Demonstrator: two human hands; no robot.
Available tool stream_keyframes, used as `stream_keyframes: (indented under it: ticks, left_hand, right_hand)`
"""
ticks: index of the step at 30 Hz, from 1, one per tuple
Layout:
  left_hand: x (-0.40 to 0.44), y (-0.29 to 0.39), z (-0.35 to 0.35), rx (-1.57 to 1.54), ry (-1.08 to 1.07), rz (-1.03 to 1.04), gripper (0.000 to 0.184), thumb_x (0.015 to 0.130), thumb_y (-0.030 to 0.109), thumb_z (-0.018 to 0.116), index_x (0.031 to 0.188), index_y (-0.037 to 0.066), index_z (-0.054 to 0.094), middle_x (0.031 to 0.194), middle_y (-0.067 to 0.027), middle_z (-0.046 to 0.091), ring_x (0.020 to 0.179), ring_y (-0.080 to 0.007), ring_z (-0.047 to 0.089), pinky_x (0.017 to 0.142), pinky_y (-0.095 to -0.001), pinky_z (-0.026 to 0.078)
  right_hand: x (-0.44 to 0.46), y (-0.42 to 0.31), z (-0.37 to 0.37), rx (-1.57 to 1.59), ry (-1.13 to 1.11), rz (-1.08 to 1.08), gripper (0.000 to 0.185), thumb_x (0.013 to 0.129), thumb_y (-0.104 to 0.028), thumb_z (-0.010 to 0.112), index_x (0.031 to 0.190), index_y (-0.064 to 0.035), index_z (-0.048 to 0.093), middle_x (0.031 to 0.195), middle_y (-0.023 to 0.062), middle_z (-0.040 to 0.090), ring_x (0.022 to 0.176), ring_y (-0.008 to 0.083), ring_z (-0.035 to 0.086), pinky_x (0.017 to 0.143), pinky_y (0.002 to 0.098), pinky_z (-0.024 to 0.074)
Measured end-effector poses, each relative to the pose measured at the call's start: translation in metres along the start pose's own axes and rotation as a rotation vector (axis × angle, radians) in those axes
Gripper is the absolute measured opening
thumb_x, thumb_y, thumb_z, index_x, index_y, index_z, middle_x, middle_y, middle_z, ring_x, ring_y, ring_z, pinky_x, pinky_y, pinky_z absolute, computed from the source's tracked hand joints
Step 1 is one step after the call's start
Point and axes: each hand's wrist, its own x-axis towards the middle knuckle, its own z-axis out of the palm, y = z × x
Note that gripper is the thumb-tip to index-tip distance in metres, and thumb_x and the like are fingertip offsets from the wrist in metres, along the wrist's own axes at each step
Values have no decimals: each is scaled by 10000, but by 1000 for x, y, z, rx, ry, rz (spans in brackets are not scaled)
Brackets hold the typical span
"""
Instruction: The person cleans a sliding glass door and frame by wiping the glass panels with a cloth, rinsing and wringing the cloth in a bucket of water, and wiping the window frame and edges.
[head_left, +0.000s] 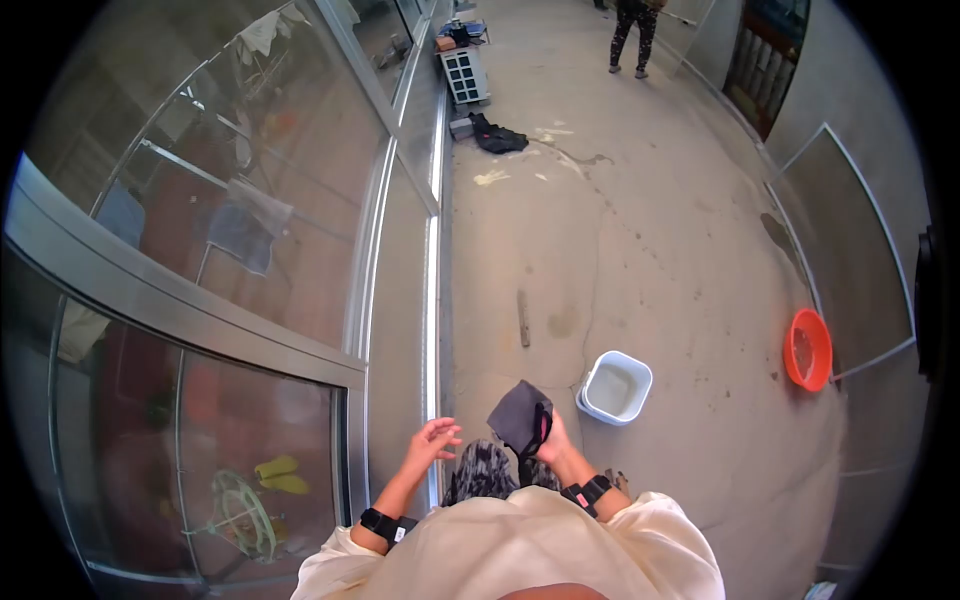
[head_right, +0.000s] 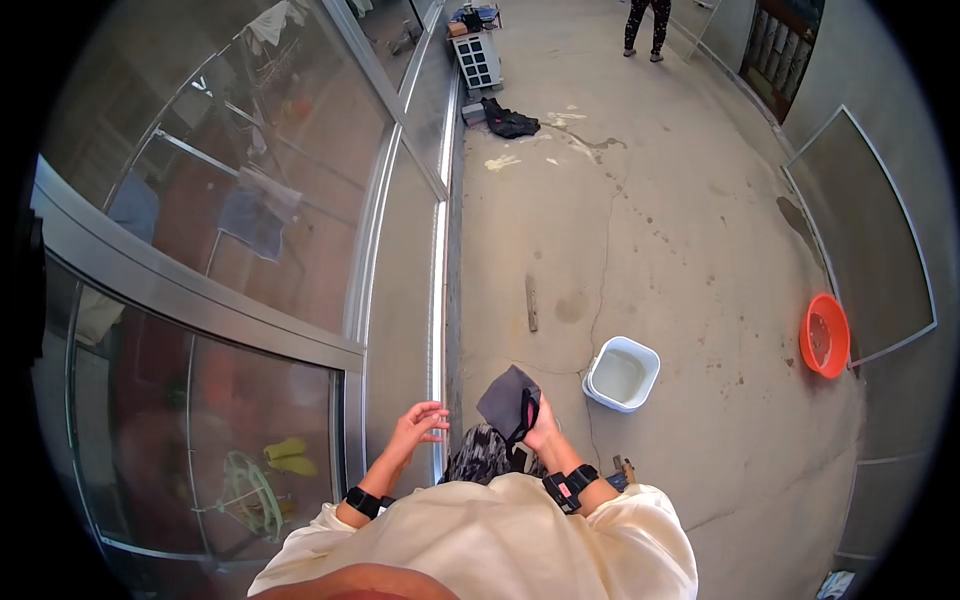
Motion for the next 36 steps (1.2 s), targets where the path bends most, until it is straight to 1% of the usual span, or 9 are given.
stream_keyframes:
  ticks: [8, 13, 14, 15, 17, 18, 23, 31, 36]
  left_hand:
    - [156, 78, -13, -44, 39, -130, 341, 903, 223, 550, 1184, 33, 508, 1089, -96, 617, 932, -160, 621, 711, -290, 525]
    - [301, 147, -47, -88, 57, -71, 311, 911, 197, 528, 1177, 37, 511, 1083, -89, 621, 933, -156, 620, 723, -279, 521]
    - [323, 174, -55, -86, 48, -90, 311, 911, 197, 528, 1177, 37, 511, 1083, -89, 621, 933, -156, 620, 723, -279, 521]
    - [350, 201, -63, -95, 76, -54, 308, 910, 193, 528, 1175, 37, 512, 1079, -87, 622, 931, -154, 619, 724, -275, 518]
    - [396, 244, -72, -115, 113, -29, 305, 909, 189, 528, 1173, 37, 512, 1075, -86, 624, 929, -152, 619, 725, -271, 515]
    - [421, 268, -78, -89, 121, -3, 305, 909, 184, 527, 1175, 36, 511, 1072, -87, 625, 931, -150, 617, 722, -269, 514]
    - [540, 369, -78, -31, 70, 63, 299, 908, 171, 528, 1176, 37, 517, 1072, -83, 626, 926, -144, 614, 710, -259, 505]
    - [789, 515, -31, -38, 57, 200, 362, 894, 203, 575, 1219, 66, 492, 1121, -72, 607, 967, -149, 603, 740, -263, 492]
    - [894, 606, -2, -193, 139, 196, 570, 892, 255, 582, 1362, 56, 330, 1332, -110, 451, 1166, -180, 496, 904, -305, 428]
  right_hand:
    - [121, -142, 90, 8, 67, -145, 601, 901, -548, 384, 1239, -70, 519, 1259, 103, 538, 1138, 282, 515, 1005, 431, 376]
    - [221, -249, 164, 48, 34, -196, 762, 863, -670, 328, 1284, -51, 470, 1276, 124, 519, 1173, 281, 493, 1018, 458, 358]
    - [229, -265, 181, 50, -17, -218, 641, 882, -569, 426, 1252, -49, 497, 1245, 120, 542, 1139, 278, 520, 1000, 451, 383]
    - [247, -282, 188, 51, 15, -217, 641, 882, -569, 426, 1252, -49, 497, 1245, 120, 542, 1139, 278, 520, 1000, 451, 383]
    - [288, -315, 202, -9, 125, -283, 499, 863, -411, 539, 1200, -43, 532, 1194, 115, 575, 1092, 274, 551, 979, 439, 412]
    - [304, -333, 215, 37, 148, -268, 406, 810, -254, 583, 1151, -34, 559, 1154, 109, 598, 1060, 271, 570, 964, 425, 431]
    - [408, -414, 261, 0, 189, -339, 460, 817, -247, 495, 1212, -14, 517, 1215, 142, 563, 1126, 298, 534, 1003, 438, 390]
    - [621, -607, 413, -83, -12, -270, 414, 834, -294, 569, 1156, -35, 557, 1171, 104, 593, 1081, 266, 561, 969, 425, 422]
    - [717, -684, 547, -272, -87, -24, 368, 829, -114, 598, 1173, -6, 523, 1158, 127, 583, 1066, 239, 569, 948, 387, 448]
